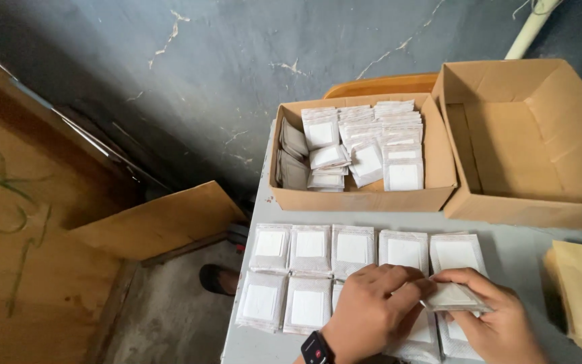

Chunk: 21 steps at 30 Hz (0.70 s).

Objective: Packaging small white packets into a cardboard box

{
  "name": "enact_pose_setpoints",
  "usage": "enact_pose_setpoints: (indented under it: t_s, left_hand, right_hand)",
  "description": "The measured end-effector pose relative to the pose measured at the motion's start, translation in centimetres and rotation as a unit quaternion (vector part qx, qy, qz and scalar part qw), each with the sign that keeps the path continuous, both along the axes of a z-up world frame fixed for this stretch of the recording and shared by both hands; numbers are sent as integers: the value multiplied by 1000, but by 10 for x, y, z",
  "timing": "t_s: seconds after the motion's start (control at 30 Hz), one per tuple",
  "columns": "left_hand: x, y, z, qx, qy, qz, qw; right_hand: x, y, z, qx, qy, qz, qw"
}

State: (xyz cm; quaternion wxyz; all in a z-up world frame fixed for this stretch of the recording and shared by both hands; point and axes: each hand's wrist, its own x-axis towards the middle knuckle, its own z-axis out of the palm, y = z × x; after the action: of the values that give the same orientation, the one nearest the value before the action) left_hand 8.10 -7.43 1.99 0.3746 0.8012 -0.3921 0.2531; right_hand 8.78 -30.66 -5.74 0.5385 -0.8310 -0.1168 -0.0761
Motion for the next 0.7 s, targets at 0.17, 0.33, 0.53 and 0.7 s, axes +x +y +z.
enact_pose_setpoints:
  t_s: [0.17, 0.33, 0.53, 0.7]
  left_hand:
    - [0, 1, -1, 21, -30, 20, 999]
    - [0, 1, -4, 29, -37, 26, 999]
    - [3, -1, -9, 34, -27, 38, 998]
    - [4, -1, -5, 39, -31, 67, 997]
  right_hand:
    - [-2, -3, 0, 31, 34, -2, 999]
    - [-3, -3, -4, 60, 15, 9, 998]
    - [-12, 18, 26, -35, -87, -47, 994]
    - [-21, 41, 52, -27, -299, -67, 952]
